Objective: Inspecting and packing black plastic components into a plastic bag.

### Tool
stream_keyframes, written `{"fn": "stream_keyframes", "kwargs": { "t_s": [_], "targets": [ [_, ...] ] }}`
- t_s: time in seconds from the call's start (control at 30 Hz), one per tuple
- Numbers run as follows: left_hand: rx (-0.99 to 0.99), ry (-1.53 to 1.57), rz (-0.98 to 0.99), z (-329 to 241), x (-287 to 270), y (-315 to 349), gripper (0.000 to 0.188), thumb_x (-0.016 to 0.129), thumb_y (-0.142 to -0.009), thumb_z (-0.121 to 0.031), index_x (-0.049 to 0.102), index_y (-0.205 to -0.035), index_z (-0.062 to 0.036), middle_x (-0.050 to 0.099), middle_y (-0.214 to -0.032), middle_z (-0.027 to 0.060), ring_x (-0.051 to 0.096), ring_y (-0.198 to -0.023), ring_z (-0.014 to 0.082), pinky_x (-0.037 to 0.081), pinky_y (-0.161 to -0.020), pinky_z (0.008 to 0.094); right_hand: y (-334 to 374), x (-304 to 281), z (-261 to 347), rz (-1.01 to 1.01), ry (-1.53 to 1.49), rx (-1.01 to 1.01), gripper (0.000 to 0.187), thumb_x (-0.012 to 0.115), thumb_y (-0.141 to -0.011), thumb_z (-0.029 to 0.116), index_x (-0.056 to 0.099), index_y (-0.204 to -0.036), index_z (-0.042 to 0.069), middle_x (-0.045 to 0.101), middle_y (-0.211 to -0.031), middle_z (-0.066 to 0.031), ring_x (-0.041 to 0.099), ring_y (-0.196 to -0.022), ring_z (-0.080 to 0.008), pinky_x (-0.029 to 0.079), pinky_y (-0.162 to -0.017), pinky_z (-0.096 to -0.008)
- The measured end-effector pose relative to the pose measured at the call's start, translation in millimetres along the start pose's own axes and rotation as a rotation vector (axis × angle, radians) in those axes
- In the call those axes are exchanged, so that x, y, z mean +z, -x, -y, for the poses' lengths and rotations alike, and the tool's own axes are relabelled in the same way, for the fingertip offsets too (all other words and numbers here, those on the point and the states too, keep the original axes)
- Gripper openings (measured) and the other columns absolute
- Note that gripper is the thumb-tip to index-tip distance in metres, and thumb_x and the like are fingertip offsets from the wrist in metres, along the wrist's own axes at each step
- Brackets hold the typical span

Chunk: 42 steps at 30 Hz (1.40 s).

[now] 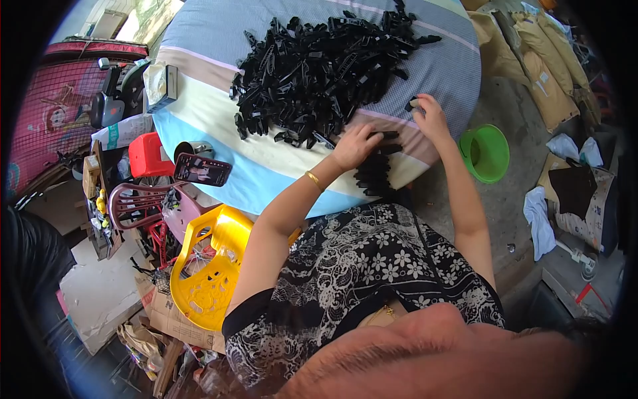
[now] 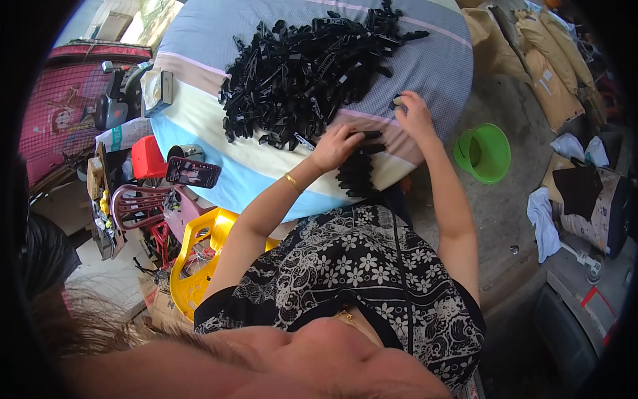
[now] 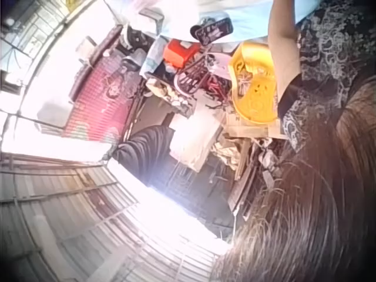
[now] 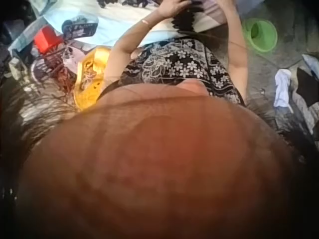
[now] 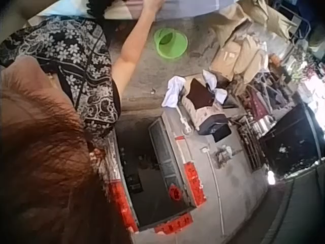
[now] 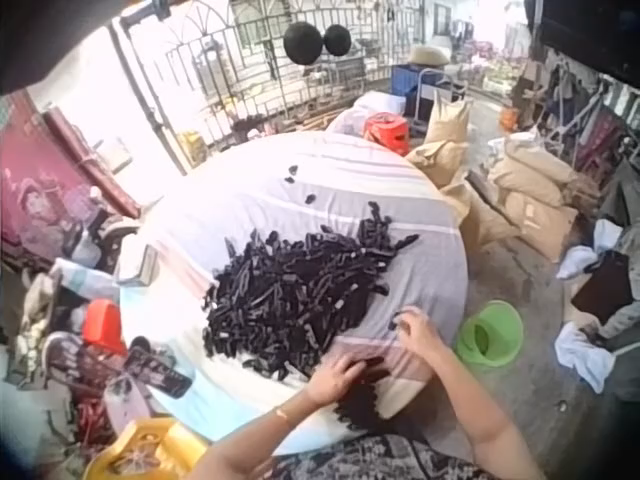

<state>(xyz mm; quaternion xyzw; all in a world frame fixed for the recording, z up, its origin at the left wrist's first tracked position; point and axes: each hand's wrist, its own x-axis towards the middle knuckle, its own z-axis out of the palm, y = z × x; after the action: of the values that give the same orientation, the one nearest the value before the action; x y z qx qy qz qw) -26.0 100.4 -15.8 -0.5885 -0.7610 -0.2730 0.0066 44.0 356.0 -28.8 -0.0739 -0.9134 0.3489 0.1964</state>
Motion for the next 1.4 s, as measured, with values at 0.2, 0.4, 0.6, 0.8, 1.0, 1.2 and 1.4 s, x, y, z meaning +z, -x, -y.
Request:
{"fn": "stream_keyframes", "kwargs": {
  "t_s": [0.2,0.4,0.6,0.8,1.0,1.2,1.4],
  "targets": [
    [-0.161,0.188,-0.007,-8,6,3,0.035,0.062,-0.072,-0.005,0.058,-0.106,-0.0083,0.056,-0.102,0.0122,0.053,-0.096,0.0318,0.046,-0.083,0.038,-13,10,17,0.04,0.284,0.35,0.027,0.07,-0.072,0.017,0.056,-0.09,0.003,0.059,-0.095,-0.0146,0.058,-0.088,-0.0324,0.048,-0.073,-0.042],
    [-0.362,0.192,-0.084,-11,9,-10,0.029,0.062,-0.069,-0.002,0.061,-0.097,-0.0044,0.057,-0.095,0.0128,0.052,-0.093,0.0322,0.044,-0.083,0.0395,-15,6,25,0.089,0.191,0.423,0.026,0.069,-0.072,0.015,0.058,-0.092,0.005,0.059,-0.091,-0.0108,0.058,-0.085,-0.0318,0.048,-0.074,-0.0417],
    [-0.353,0.18,-0.122,-6,10,-16,0.023,0.064,-0.069,-0.003,0.063,-0.092,-0.0035,0.057,-0.092,0.0122,0.052,-0.093,0.0319,0.045,-0.082,0.0388,6,-8,52,0.215,0.164,-0.105,0.027,0.059,-0.067,0.002,0.064,-0.093,0.005,0.057,-0.087,-0.0091,0.054,-0.087,-0.0294,0.047,-0.074,-0.0389],
    [-0.299,0.194,-0.136,-1,13,-18,0.022,0.063,-0.067,-0.001,0.064,-0.088,-0.0028,0.058,-0.088,0.0107,0.054,-0.088,0.0302,0.047,-0.078,0.0371,25,-13,70,0.291,0.236,-0.168,0.02,0.059,-0.066,0.003,0.065,-0.085,0.005,0.055,-0.081,-0.0073,0.053,-0.084,-0.0278,0.046,-0.07,-0.0392],
    [-0.242,0.25,-0.173,7,19,-17,0.023,0.063,-0.065,0.0,0.066,-0.088,-0.0034,0.058,-0.087,0.0109,0.056,-0.088,0.0307,0.048,-0.078,0.0373,26,16,64,0.198,0.096,-0.24,0.014,0.061,-0.066,0.004,0.063,-0.08,0.003,0.053,-0.077,-0.0075,0.052,-0.079,-0.0271,0.045,-0.067,-0.0378],
    [-0.224,0.252,-0.049,9,10,-16,0.02,0.064,-0.067,-0.002,0.066,-0.087,-0.0032,0.06,-0.089,0.0123,0.057,-0.088,0.0323,0.049,-0.077,0.0382,24,14,59,0.249,0.032,-0.246,0.01,0.062,-0.066,0.007,0.063,-0.076,0.004,0.054,-0.075,-0.008,0.052,-0.077,-0.0281,0.045,-0.067,-0.0383],
    [-0.31,0.366,0.128,10,0,-26,0.021,0.066,-0.071,-0.014,0.062,-0.089,-0.0038,0.06,-0.089,0.0164,0.059,-0.085,0.0354,0.048,-0.075,0.0427,-31,7,31,0.308,0.117,0.015,0.017,0.063,-0.071,0.014,0.065,-0.086,0.006,0.063,-0.094,-0.0117,0.058,-0.089,-0.032,0.047,-0.074,-0.0411]
  ]
}}
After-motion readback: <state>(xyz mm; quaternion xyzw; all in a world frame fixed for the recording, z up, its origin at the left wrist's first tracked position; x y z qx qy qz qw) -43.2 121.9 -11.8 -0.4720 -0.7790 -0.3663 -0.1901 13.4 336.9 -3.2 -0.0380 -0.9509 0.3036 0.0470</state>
